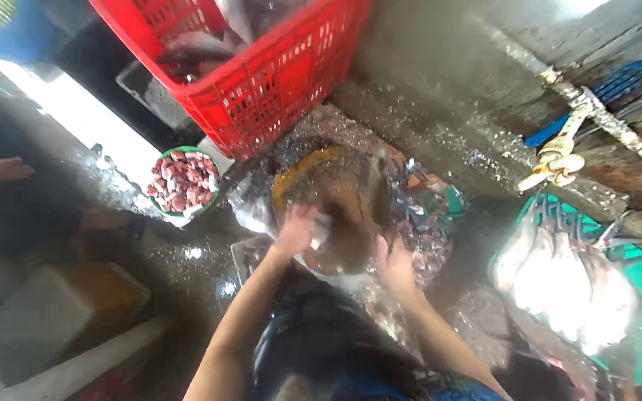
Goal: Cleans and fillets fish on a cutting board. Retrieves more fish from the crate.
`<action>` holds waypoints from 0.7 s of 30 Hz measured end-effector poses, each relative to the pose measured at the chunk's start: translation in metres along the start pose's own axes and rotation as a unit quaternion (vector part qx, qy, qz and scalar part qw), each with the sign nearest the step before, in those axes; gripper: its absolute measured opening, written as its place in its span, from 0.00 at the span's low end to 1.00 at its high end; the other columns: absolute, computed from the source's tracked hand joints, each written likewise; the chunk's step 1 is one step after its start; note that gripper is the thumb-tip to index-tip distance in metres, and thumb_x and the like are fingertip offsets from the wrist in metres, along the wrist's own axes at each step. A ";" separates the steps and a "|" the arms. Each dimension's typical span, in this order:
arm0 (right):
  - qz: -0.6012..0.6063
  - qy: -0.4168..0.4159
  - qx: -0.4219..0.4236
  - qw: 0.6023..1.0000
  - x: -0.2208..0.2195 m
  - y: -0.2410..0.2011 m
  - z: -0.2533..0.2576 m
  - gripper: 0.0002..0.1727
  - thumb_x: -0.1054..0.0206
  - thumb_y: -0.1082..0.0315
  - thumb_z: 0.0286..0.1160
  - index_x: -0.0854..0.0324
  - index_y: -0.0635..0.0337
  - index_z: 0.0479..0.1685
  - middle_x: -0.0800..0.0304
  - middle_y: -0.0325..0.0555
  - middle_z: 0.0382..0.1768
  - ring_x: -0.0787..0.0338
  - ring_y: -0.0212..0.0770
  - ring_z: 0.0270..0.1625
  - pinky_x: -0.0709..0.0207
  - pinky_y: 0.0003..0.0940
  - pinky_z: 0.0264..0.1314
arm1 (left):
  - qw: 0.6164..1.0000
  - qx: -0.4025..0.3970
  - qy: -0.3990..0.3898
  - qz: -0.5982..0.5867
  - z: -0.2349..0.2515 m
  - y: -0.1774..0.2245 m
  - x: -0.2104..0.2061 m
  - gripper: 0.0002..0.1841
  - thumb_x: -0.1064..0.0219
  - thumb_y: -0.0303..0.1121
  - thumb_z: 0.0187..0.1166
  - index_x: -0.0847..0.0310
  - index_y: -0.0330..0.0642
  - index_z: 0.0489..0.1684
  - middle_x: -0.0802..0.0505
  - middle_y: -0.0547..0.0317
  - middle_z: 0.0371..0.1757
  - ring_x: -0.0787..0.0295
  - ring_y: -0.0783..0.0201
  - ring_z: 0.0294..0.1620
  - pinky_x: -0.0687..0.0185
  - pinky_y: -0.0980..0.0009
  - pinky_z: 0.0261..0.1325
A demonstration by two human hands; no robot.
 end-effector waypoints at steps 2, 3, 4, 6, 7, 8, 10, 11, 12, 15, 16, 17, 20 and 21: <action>-0.078 -0.084 -0.108 0.987 -0.017 0.034 0.008 0.36 0.51 0.44 0.92 0.29 0.71 0.77 0.06 0.65 0.43 0.04 0.64 0.47 0.12 0.61 0.54 | 0.994 -0.005 -0.092 0.060 0.024 0.002 -0.003 0.44 0.18 0.39 0.65 0.34 0.53 0.88 0.29 0.48 0.89 0.46 0.38 0.92 0.48 0.30 0.87; -0.096 -0.117 -0.140 0.979 -0.023 0.045 0.005 0.37 0.52 0.42 0.92 0.30 0.69 0.78 0.06 0.66 0.45 0.04 0.65 0.49 0.13 0.63 0.55 | 0.990 -0.010 -0.121 0.073 0.026 0.004 -0.006 0.45 0.17 0.38 0.64 0.34 0.50 0.88 0.28 0.46 0.88 0.46 0.36 0.92 0.48 0.28 0.86; -0.107 -0.134 -0.156 0.973 -0.024 0.048 0.004 0.38 0.52 0.41 0.91 0.31 0.68 0.80 0.06 0.67 0.46 0.04 0.66 0.50 0.13 0.64 0.56 | 0.987 -0.020 -0.138 0.081 0.023 0.005 -0.010 0.43 0.16 0.39 0.64 0.32 0.49 0.86 0.24 0.44 0.85 0.41 0.35 0.90 0.48 0.27 0.85; -0.120 -0.140 -0.156 0.970 -0.021 0.043 0.007 0.39 0.54 0.39 0.91 0.30 0.67 0.79 0.06 0.66 0.44 0.04 0.66 0.50 0.13 0.63 0.55 | 0.983 -0.043 -0.147 0.101 0.009 0.001 -0.010 0.37 0.21 0.47 0.70 0.27 0.49 0.82 0.19 0.47 0.80 0.31 0.40 0.85 0.45 0.30 0.86; -0.118 -0.141 -0.153 0.971 -0.021 0.044 0.008 0.39 0.54 0.38 0.91 0.30 0.67 0.80 0.06 0.66 0.44 0.04 0.66 0.50 0.13 0.63 0.56 | 0.984 -0.054 -0.139 0.099 -0.004 -0.005 -0.011 0.34 0.24 0.50 0.74 0.25 0.49 0.81 0.18 0.48 0.80 0.28 0.43 0.84 0.43 0.34 0.86; -0.116 -0.135 -0.147 0.973 -0.022 0.045 0.008 0.40 0.53 0.39 0.91 0.29 0.67 0.80 0.06 0.66 0.44 0.04 0.66 0.50 0.13 0.63 0.55 | 0.988 -0.056 -0.123 0.079 -0.020 -0.013 -0.012 0.32 0.26 0.50 0.76 0.24 0.48 0.79 0.17 0.49 0.79 0.26 0.46 0.82 0.39 0.38 0.85; -0.112 -0.124 -0.146 0.975 -0.024 0.047 0.007 0.39 0.52 0.39 0.90 0.29 0.68 0.80 0.06 0.67 0.44 0.04 0.67 0.50 0.13 0.65 0.55 | 0.997 0.013 -0.059 -0.040 -0.063 -0.035 -0.020 0.33 0.25 0.47 0.75 0.23 0.41 0.78 0.16 0.45 0.78 0.24 0.48 0.81 0.34 0.45 0.85; -0.110 -0.122 -0.147 0.976 -0.024 0.047 0.007 0.39 0.51 0.40 0.90 0.29 0.68 0.80 0.06 0.69 0.45 0.04 0.68 0.50 0.13 0.65 0.55 | 0.991 0.083 -0.011 -0.104 -0.086 -0.049 -0.027 0.35 0.22 0.47 0.73 0.24 0.38 0.78 0.16 0.42 0.76 0.21 0.47 0.79 0.30 0.49 0.85; -0.106 -0.123 -0.150 0.975 -0.025 0.048 0.007 0.39 0.51 0.40 0.90 0.29 0.68 0.80 0.06 0.69 0.45 0.05 0.69 0.50 0.13 0.66 0.55 | 0.978 0.158 0.029 -0.134 -0.107 -0.063 -0.036 0.40 0.19 0.48 0.70 0.27 0.35 0.80 0.17 0.37 0.76 0.22 0.44 0.80 0.29 0.49 0.85; -0.097 -0.125 -0.153 0.975 -0.021 0.050 0.004 0.39 0.49 0.40 0.89 0.28 0.70 0.78 0.06 0.70 0.44 0.05 0.70 0.49 0.14 0.67 0.54 | 0.949 0.260 0.134 -0.114 -0.139 -0.087 -0.039 0.45 0.15 0.48 0.59 0.27 0.36 0.79 0.21 0.31 0.77 0.30 0.32 0.81 0.34 0.39 0.84; -0.095 -0.134 -0.159 0.974 -0.018 0.049 0.006 0.40 0.49 0.40 0.89 0.28 0.71 0.78 0.06 0.71 0.44 0.05 0.71 0.50 0.14 0.67 0.55 | 0.946 0.224 0.207 -0.114 -0.133 -0.080 -0.015 0.39 0.17 0.45 0.63 0.23 0.35 0.74 0.17 0.32 0.73 0.26 0.32 0.79 0.34 0.38 0.83; -0.094 -0.142 -0.163 0.972 -0.017 0.048 0.007 0.40 0.50 0.39 0.89 0.28 0.71 0.78 0.06 0.71 0.44 0.05 0.71 0.50 0.15 0.67 0.55 | 0.940 0.170 0.276 -0.110 -0.120 -0.066 0.022 0.32 0.20 0.41 0.67 0.19 0.35 0.70 0.14 0.36 0.69 0.22 0.37 0.76 0.31 0.41 0.82; -0.100 -0.155 -0.167 0.968 -0.018 0.051 0.010 0.40 0.51 0.39 0.88 0.27 0.70 0.77 0.06 0.68 0.44 0.05 0.68 0.50 0.15 0.67 0.55 | 0.894 -0.061 0.431 -0.108 -0.057 -0.001 0.172 0.16 0.29 0.31 0.76 0.15 0.32 0.58 0.07 0.48 0.57 0.09 0.58 0.60 0.11 0.59 0.66; -0.099 -0.156 -0.166 0.969 -0.017 0.051 0.011 0.40 0.51 0.39 0.88 0.27 0.70 0.77 0.06 0.67 0.45 0.05 0.68 0.51 0.15 0.66 0.55 | 0.876 -0.121 0.455 -0.104 -0.033 0.023 0.224 0.12 0.32 0.29 0.79 0.14 0.31 0.54 0.06 0.50 0.52 0.07 0.63 0.54 0.08 0.62 0.61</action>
Point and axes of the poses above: each hand's wrist, its own z-axis towards the middle knuckle, its own x-axis out of the back of the hand, y = z × x, the point moved 4 cm from there along z, towards the middle knuckle
